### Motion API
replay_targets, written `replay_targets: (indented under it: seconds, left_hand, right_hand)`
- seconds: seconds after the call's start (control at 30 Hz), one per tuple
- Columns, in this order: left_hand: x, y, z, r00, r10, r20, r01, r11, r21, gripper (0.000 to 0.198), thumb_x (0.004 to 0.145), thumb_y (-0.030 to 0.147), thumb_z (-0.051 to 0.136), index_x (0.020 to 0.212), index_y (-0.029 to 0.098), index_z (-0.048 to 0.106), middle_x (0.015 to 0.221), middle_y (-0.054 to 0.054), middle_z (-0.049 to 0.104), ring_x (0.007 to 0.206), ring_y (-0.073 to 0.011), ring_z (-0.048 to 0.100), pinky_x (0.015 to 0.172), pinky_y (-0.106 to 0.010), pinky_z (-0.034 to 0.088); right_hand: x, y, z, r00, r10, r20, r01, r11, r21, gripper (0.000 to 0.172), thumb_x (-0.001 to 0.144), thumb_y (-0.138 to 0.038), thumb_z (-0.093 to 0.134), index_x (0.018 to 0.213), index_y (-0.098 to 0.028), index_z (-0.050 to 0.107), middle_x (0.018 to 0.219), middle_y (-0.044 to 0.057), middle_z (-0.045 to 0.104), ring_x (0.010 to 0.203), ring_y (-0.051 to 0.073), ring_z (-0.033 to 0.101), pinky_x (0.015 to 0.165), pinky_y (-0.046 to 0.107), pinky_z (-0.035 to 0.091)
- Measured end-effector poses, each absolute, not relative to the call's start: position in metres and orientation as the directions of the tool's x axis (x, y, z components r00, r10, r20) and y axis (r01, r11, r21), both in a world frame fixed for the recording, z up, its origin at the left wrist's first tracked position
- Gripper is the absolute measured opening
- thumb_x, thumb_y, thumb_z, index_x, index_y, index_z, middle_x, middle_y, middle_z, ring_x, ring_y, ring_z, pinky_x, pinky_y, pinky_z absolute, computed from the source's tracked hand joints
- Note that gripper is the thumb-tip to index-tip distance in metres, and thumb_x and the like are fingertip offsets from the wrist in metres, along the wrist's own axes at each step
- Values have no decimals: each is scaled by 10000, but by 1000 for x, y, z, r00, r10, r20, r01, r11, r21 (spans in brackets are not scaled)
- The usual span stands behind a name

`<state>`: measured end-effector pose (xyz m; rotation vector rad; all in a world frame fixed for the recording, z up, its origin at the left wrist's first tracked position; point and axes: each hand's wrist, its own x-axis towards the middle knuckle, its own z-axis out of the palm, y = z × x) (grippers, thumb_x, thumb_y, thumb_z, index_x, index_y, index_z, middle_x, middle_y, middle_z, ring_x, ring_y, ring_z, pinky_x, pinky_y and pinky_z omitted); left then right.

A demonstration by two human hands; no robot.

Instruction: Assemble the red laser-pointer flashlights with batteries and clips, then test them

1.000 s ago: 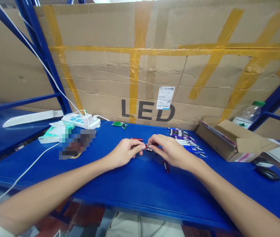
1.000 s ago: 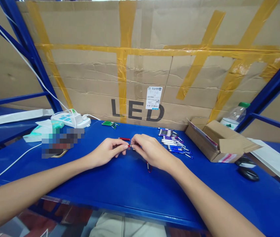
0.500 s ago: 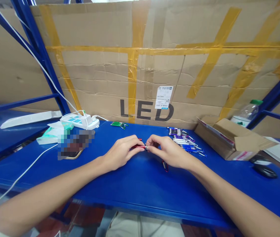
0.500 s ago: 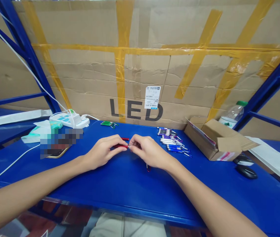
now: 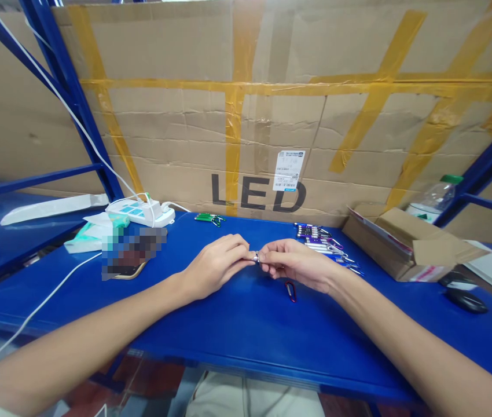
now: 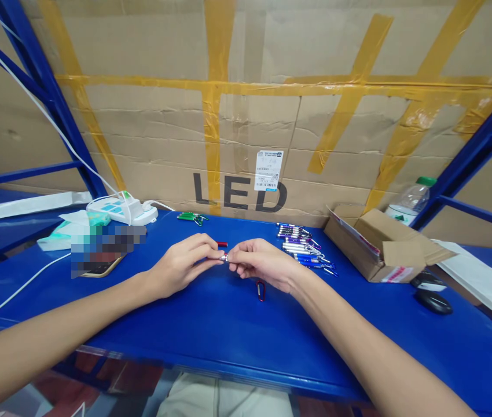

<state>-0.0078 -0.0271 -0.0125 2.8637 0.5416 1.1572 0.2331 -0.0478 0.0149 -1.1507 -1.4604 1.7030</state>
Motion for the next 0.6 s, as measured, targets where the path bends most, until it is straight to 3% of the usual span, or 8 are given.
replay_targets:
  seconds: [0.2,0.37,0.47,0.6]
  left_hand:
    - [-3,-28,-12,551,493,673,293,-870,398,175,1066,320,642,1056,173,736,1011,-90,735,911,-191,695,826,-301,547]
    - [2,-30,-9,448,722,528,327,-682,654,168,987,352,744,1010,194,795,1020,-64,801,933,-213,735,864,-315,553]
    - [4,-27,-12,419,814,402,257,-531,808,211,948,387,770,1004,186,803,1022,-59,822,951,-220,748,893,-323,559]
    - [6,-21,-19,451,842,296,135,-392,910,313,890,446,813,982,151,769,972,-75,821,880,-209,744,812,-312,559]
  right_hand:
    - [230,-47,16,-372,928,13,170,82,-982,386,767,-469,896,883,-174,676,769,-6,655,673,129,562,651,271,465]
    - [235,-47,15,-411,889,200,345,355,-869,311,963,-490,707,965,-180,673,802,2,670,703,149,565,631,273,424]
    - [239,-49,15,-440,853,281,470,485,-738,225,1026,-420,643,1013,-199,683,907,24,727,784,172,627,696,287,462]
    - [241,-52,16,-533,731,426,589,682,-433,180,1079,-329,557,1004,-217,676,997,63,727,880,204,645,807,321,476]
